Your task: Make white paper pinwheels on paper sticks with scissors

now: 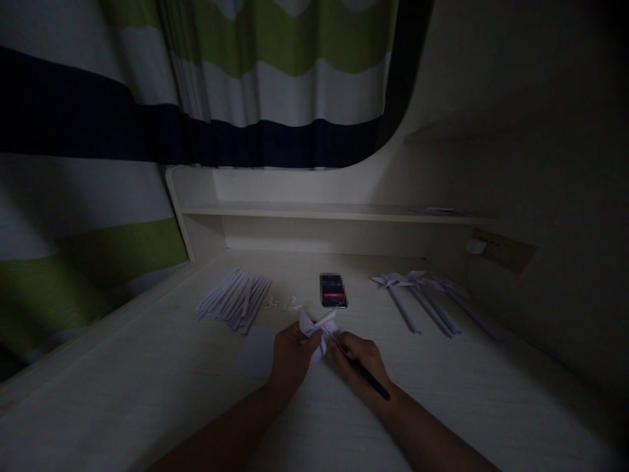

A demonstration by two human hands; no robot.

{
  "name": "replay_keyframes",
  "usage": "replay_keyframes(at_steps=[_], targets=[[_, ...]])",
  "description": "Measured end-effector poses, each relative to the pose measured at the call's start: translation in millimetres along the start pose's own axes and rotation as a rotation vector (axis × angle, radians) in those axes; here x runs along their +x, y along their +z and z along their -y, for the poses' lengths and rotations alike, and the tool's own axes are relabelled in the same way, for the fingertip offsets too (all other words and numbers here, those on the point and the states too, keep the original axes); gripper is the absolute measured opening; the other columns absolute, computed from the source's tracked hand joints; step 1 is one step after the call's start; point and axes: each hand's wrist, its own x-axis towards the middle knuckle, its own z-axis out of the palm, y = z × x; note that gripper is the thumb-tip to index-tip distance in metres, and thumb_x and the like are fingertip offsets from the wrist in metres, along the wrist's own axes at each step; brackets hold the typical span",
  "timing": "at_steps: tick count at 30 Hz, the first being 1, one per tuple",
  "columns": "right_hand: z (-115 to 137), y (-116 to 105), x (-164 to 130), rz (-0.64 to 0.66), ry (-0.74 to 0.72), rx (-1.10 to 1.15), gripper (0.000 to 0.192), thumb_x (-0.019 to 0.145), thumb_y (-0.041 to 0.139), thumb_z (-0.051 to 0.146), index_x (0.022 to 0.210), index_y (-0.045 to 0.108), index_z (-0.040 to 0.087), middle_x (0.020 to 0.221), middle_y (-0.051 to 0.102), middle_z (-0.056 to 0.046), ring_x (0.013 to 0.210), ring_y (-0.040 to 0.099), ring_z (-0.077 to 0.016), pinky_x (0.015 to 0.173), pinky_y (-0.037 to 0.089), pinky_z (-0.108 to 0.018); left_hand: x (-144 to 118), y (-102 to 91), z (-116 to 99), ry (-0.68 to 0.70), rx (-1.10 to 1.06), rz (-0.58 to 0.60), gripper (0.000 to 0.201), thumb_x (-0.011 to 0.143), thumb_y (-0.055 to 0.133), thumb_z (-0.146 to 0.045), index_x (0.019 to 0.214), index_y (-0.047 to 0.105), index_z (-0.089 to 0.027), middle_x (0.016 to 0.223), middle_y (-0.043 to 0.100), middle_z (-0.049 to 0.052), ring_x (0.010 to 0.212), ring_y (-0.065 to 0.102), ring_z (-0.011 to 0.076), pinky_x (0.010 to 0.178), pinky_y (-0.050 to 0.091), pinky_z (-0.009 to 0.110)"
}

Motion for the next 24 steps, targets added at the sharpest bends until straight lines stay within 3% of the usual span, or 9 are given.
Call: replay_keyframes(at_steps=[3,7,9,14,16,20,24], targets=[[2,-1,-1,-0.04,0.048,0.042,0.02,0.08,0.044,0.022,0.061,0.044,0.019,0.05,0.047,0.003,0.041,0.045,-0.0073,0.043,0.036,-0.018,6,-1.8,4,-0.044,-0.028,-0.034,0.016,0.062,0.059,-0.029,0.065,0.061,-0.013,0.057,0.062,0.0,0.053,0.056,0.014,0.049,0.04,0.021],[-10,-2,-2,-0.064,-0.035,-0.049,0.018,0.08,0.043,0.022,0.062,0.046,0.019,0.051,0.048,0.002,0.042,0.046,-0.008,0.043,0.035,-0.019,19,-11.8,7,-0.097,-0.044,-0.111,0.02,0.059,0.061,-0.03,0.067,0.061,-0.011,0.058,0.061,0.001,0.053,0.055,0.0143,0.049,0.039,0.022],[-19,-2,-1,0.033,-0.038,-0.158,0.017,0.081,0.04,0.021,0.067,0.05,0.019,0.058,0.054,-0.001,0.047,0.051,-0.01,0.046,0.037,-0.02,26,-19.5,6,-0.098,-0.065,-0.174,0.023,0.058,0.061,-0.033,0.066,0.061,-0.011,0.058,0.06,0.002,0.053,0.054,0.0141,0.048,0.039,0.023],[-23,4,3,0.513,0.061,-0.501,0.017,0.078,0.041,0.015,0.08,0.058,0.016,0.076,0.062,-0.006,0.066,0.059,-0.016,0.058,0.04,-0.023,46,-40.2,4,-0.128,-0.147,-0.389,0.027,0.053,0.065,-0.035,0.064,0.061,-0.011,0.056,0.058,0.002,0.05,0.052,0.0137,0.047,0.037,0.024],[-18,9,4,0.632,0.085,-0.569,0.019,0.078,0.041,0.012,0.081,0.059,0.015,0.079,0.062,-0.008,0.069,0.059,-0.0177,0.06,0.04,-0.024,52,-46.4,4,-0.149,-0.17,-0.457,0.027,0.05,0.066,-0.033,0.064,0.061,-0.01,0.055,0.058,0.002,0.049,0.051,0.0132,0.047,0.037,0.025],[-12,18,2,0.682,0.072,-0.567,0.027,0.077,0.039,0.007,0.096,0.058,0.011,0.088,0.061,-0.011,0.079,0.057,-0.0196,0.071,0.04,-0.026,58,-51.8,5,-0.159,-0.192,-0.509,0.024,0.05,0.066,-0.03,0.062,0.061,-0.01,0.055,0.058,0.002,0.05,0.05,0.0125,0.047,0.036,0.024],[-12,20,-5,0.679,0.111,-0.495,0.041,0.076,0.036,0.005,0.116,0.045,0.009,0.104,0.054,-0.015,0.089,0.052,-0.0212,0.08,0.037,-0.029,62,-54.6,12,-0.161,-0.194,-0.537,0.02,0.049,0.065,-0.028,0.057,0.059,-0.011,0.052,0.055,0.001,0.047,0.048,0.0113,0.046,0.035,0.024]])
